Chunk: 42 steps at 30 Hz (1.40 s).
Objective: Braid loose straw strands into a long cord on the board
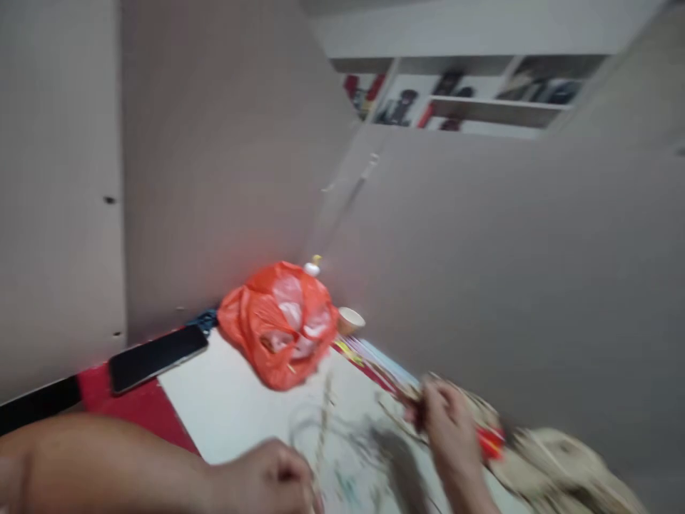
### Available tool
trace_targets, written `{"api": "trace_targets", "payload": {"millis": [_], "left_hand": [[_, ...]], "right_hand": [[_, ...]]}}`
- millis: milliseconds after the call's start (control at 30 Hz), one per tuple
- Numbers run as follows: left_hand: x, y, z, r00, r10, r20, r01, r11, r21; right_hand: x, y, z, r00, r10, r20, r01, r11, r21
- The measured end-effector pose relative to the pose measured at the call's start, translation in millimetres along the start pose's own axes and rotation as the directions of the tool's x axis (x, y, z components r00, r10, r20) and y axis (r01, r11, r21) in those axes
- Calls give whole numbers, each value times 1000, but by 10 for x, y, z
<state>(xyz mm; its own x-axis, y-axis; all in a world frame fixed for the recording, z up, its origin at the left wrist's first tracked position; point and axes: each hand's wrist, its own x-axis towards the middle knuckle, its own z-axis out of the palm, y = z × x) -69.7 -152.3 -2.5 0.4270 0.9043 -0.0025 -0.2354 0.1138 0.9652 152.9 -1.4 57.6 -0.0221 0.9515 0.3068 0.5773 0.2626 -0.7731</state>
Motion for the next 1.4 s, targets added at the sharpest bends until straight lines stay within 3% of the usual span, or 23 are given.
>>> {"api": "trace_targets", "payload": {"millis": [33,133,267,400,567,700,833,1067,1267,1400], "left_hand": [[21,67,-22,993,40,-107,-34,998,60],[32,294,-69,965,228,-131,-206,965,165],[-42,515,-73,964,222,-146,-212,974,85],[-106,584,-48,974,211,-89,-213,977,-17],[-159,620,-62,963,268,-30,-263,958,112],[-195,660,-47,933,354,59,-357,896,265],[-196,631,-24,893,399,208,-449,822,350],[-161,506,-30,859,425,286,-509,655,558],[-99,438,-31,886,422,191,-450,688,569],[-96,439,-25,910,389,139,-399,736,547]], "right_hand": [[-78,-52,-18,1000,26,-13,-24,990,136],[-332,-229,23,1000,-7,10,3,937,349],[-754,-437,87,998,-49,32,34,932,360],[-1094,-583,133,992,-79,96,46,952,303],[-1324,-734,218,990,-66,124,22,945,326],[-1419,-758,313,995,-46,91,0,892,451],[-1448,-672,392,985,-8,170,-99,782,616],[-1407,-465,454,965,72,254,-239,646,725],[-1432,-468,493,937,45,346,-319,513,797],[-1443,-464,492,957,73,279,-277,502,819]]}}
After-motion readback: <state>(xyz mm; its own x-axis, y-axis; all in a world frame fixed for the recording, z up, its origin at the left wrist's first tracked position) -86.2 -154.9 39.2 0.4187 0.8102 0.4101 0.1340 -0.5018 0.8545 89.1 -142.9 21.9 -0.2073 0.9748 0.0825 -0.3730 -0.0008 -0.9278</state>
